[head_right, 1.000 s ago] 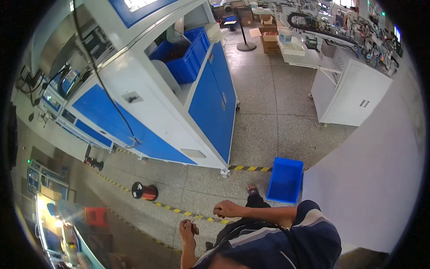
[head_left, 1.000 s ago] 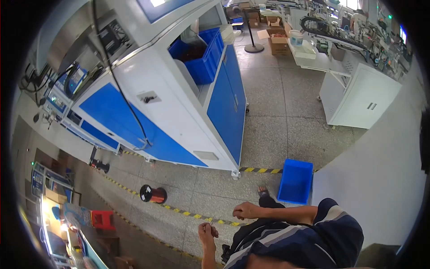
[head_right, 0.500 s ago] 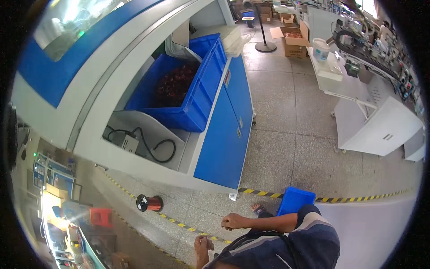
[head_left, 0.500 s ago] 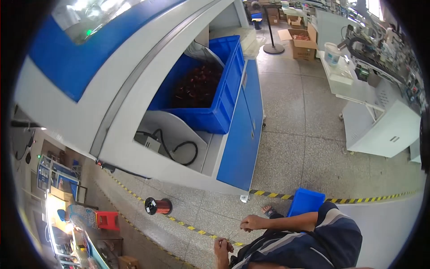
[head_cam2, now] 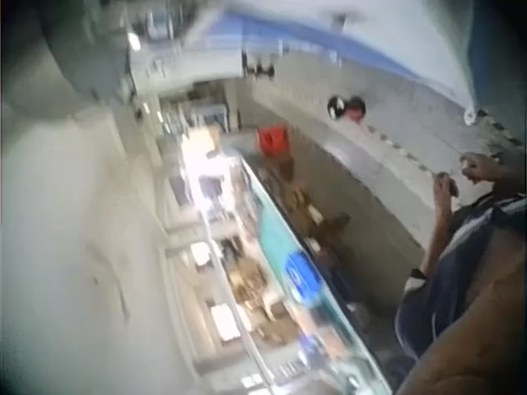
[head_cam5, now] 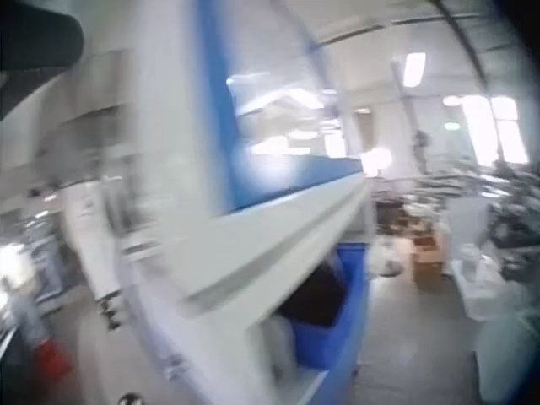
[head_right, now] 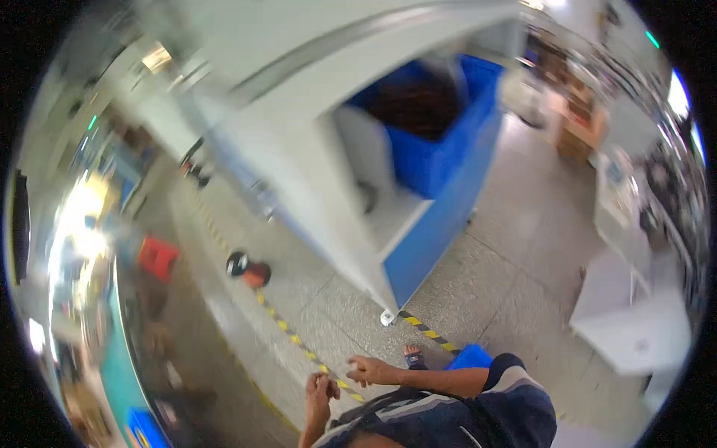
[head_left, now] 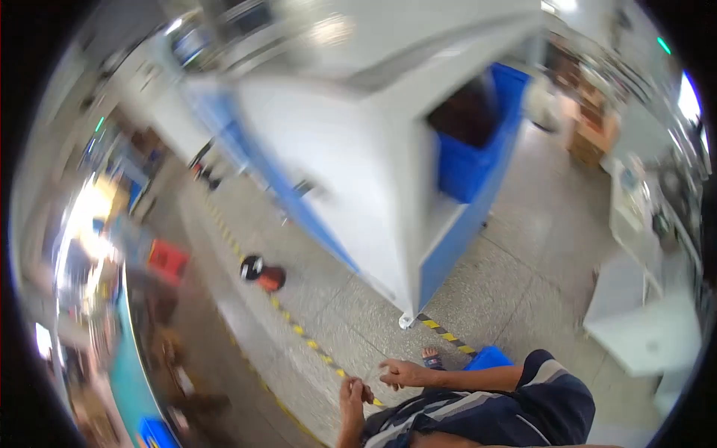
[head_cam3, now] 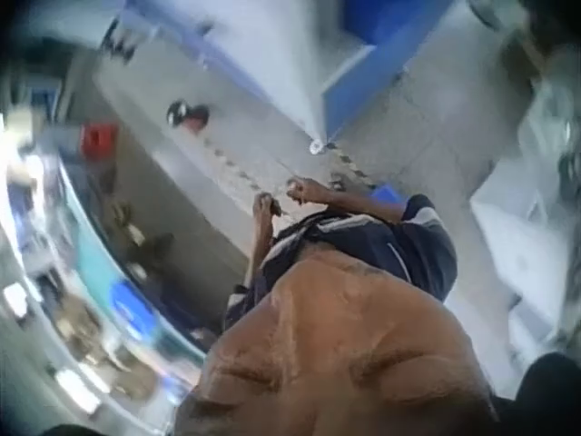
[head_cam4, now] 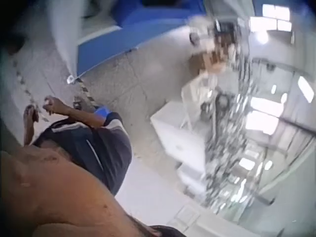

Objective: Manually sorting small toroidal inductors and placing them into transparent plastic trays on a factory workbench.

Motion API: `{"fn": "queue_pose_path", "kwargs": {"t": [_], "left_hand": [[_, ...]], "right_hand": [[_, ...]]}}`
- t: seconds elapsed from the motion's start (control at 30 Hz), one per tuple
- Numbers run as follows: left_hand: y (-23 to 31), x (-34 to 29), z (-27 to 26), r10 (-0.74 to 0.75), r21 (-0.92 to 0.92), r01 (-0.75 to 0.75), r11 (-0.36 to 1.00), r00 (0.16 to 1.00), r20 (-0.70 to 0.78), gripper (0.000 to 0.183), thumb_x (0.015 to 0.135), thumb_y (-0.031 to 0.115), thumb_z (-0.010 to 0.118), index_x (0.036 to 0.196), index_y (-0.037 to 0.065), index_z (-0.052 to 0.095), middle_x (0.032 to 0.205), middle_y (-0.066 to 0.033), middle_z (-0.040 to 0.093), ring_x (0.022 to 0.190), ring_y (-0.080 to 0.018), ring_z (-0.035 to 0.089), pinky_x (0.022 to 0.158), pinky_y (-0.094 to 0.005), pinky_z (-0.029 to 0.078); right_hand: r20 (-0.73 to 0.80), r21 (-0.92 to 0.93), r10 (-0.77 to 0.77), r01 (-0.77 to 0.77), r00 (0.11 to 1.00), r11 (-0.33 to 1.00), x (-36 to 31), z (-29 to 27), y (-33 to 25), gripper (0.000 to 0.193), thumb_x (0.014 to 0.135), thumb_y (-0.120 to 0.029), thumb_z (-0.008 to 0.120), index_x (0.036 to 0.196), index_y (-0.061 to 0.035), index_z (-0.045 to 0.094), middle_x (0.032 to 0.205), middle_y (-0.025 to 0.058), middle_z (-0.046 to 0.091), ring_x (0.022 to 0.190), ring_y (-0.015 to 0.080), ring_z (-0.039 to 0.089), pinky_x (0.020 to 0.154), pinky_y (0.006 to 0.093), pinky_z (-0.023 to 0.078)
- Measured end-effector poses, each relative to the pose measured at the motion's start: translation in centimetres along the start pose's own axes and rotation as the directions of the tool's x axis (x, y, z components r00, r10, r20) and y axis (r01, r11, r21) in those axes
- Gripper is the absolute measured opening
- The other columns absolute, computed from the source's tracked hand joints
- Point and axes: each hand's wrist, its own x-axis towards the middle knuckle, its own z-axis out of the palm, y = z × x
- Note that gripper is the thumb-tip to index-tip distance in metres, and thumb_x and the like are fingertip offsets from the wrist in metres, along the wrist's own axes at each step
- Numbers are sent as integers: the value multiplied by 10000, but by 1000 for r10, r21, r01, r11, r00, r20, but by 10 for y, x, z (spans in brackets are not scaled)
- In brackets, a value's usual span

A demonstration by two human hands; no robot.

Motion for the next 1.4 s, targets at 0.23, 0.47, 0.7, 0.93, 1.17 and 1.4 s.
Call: {"fn": "queue_pose_path", "kwargs": {"t": [0.23, 0.47, 0.7, 0.93, 1.17, 1.4], "left_hand": [[-52, -86, -112, 102, -290, -183, 939, 956, -274, 154, 968, 165, 459, 927, 19, 488, 659, -50, 522, 554, -131, 509, 509, -277, 423], [-111, -215, -238, 132, -429, -432, 793, 810, -571, 152, 988, 198, 454, 976, 48, 477, 692, -22, 518, 603, -117, 514, 557, -259, 440], [-167, -303, -287, 3, -491, -655, 574, 601, -799, 159, 999, 235, 448, 1040, 83, 469, 782, -25, 534, 654, -116, 535, 593, -257, 469], [-208, -365, -339, -192, -273, -818, 506, 202, -960, 124, 989, 176, 449, 1018, 59, 475, 708, -14, 519, 585, -98, 508, 522, -230, 423], [-221, -438, -338, -373, -24, -910, 415, -146, -916, 137, 993, 173, 460, 1036, 42, 458, 747, -23, 513, 625, -101, 493, 574, -235, 431], [-285, -525, -325, -522, 137, -962, 234, -244, -817, 144, 990, 180, 459, 1049, 50, 444, 765, -38, 504, 644, -131, 511, 573, -251, 424]], "right_hand": [[285, 135, -90, 53, 954, 989, 36, 140, -22, 303, 966, -177, 529, 1214, -10, 478, 750, 57, 600, 631, 134, 582, 581, 273, 497], [490, -79, 38, 1, 871, 997, 32, 351, -32, 227, 965, -217, 539, 1077, -19, 539, 684, 49, 571, 574, 117, 541, 526, 245, 443], [756, -268, 242, -50, 608, 962, 34, 490, -16, 267, 953, -230, 562, 1111, -15, 561, 689, 45, 579, 567, 113, 547, 499, 226, 439], [890, -423, 394, 94, 228, 901, 31, 639, 17, 277, 982, -248, 503, 1018, 8, 601, 683, 46, 582, 537, 110, 530, 490, 225, 421], [721, -693, 680, -162, -131, 703, -21, 747, 56, 276, 978, -267, 503, 919, -11, 586, 637, 22, 538, 487, 94, 465, 446, 219, 358], [657, -559, 666, 365, -353, 745, -114, 846, 105, 231, 957, -191, 532, 1090, -5, 568, 703, 53, 595, 561, 116, 557, 502, 242, 457]]}}
